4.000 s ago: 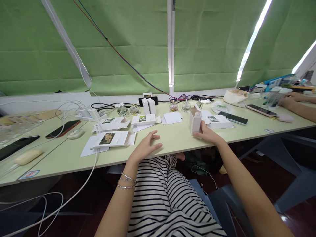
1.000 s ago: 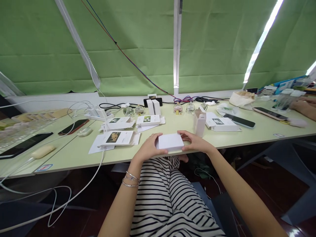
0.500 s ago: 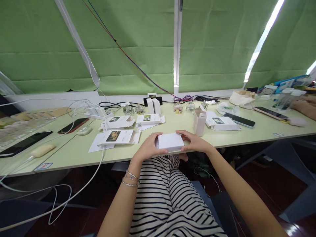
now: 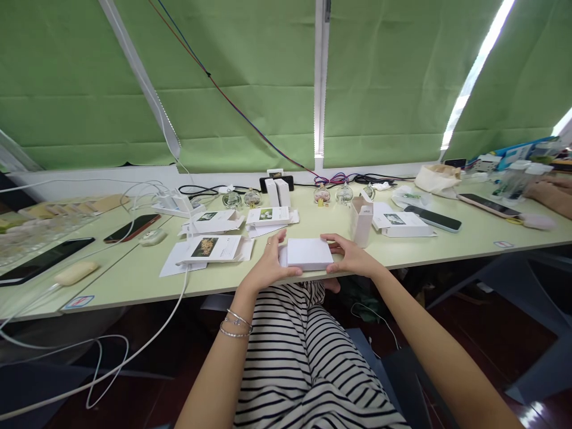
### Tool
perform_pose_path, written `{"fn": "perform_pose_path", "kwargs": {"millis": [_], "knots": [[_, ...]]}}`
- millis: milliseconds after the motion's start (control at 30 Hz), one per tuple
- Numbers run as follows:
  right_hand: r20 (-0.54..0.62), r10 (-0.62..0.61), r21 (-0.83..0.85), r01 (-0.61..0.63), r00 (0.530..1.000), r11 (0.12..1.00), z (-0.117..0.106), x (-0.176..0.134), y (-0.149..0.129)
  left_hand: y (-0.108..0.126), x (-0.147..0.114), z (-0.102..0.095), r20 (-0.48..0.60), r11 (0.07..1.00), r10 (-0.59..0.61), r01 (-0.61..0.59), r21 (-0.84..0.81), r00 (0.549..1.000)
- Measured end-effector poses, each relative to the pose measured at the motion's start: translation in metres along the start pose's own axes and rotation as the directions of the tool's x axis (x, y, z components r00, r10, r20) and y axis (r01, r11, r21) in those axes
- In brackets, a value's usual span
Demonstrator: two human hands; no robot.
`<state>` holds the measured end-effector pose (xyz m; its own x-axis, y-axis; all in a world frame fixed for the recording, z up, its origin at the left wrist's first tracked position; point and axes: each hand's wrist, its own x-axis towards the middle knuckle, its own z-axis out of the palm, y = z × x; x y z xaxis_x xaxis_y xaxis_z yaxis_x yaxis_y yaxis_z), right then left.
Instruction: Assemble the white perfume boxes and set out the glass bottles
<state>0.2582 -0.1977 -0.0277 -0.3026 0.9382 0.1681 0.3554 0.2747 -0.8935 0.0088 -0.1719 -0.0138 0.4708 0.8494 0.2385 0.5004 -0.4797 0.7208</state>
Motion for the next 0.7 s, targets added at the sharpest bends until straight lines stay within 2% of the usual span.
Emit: {"fn": "perform_pose_path", "kwargs": {"millis": [100, 200, 267, 367, 467, 533, 600, 700], "knots": [[-0.056, -0.005, 0.059, 0.008, 0.998, 0.998, 0.001, 0.002, 0.003, 0.000, 0.001, 0.000, -0.093, 0.991, -0.007, -0.005, -0.133, 0.996], [-0.119, -0.070, 0.172, 0.090, 0.990, 0.981, 0.003, 0.006, 0.006, -0.001, 0.006, 0.002, -0.131, 0.954, -0.039, -0.003, -0.299, 0.991], [-0.145, -0.092, 0.260, 0.127, 0.985, 0.957, 0.004, 0.007, 0.007, 0.000, 0.010, 0.007, -0.126, 0.894, -0.037, -0.024, -0.448, 0.991], [-0.153, -0.099, 0.375, 0.151, 0.983, 0.915, 0.006, 0.008, 0.006, 0.008, 0.017, 0.021, -0.081, 0.789, 0.031, -0.074, -0.610, 0.996], [-0.091, -0.095, 0.445, 0.126, 0.991, 0.887, 0.005, 0.007, 0.003, 0.022, 0.021, 0.035, -0.002, 0.759, 0.112, -0.087, -0.646, 0.994], [-0.010, -0.069, 0.439, 0.067, 0.998, 0.896, 0.005, 0.005, 0.001, 0.028, 0.022, 0.042, 0.023, 0.776, 0.104, -0.067, -0.628, 0.994], [0.052, -0.048, 0.386, 0.024, 0.997, 0.922, 0.006, 0.004, -0.001, 0.029, 0.021, 0.045, 0.020, 0.796, 0.072, -0.045, -0.603, 0.997], [0.070, -0.061, 0.248, 0.042, 0.996, 0.968, 0.010, 0.003, -0.005, 0.024, 0.020, 0.046, -0.007, 0.801, 0.060, -0.053, -0.596, 0.998]]}}
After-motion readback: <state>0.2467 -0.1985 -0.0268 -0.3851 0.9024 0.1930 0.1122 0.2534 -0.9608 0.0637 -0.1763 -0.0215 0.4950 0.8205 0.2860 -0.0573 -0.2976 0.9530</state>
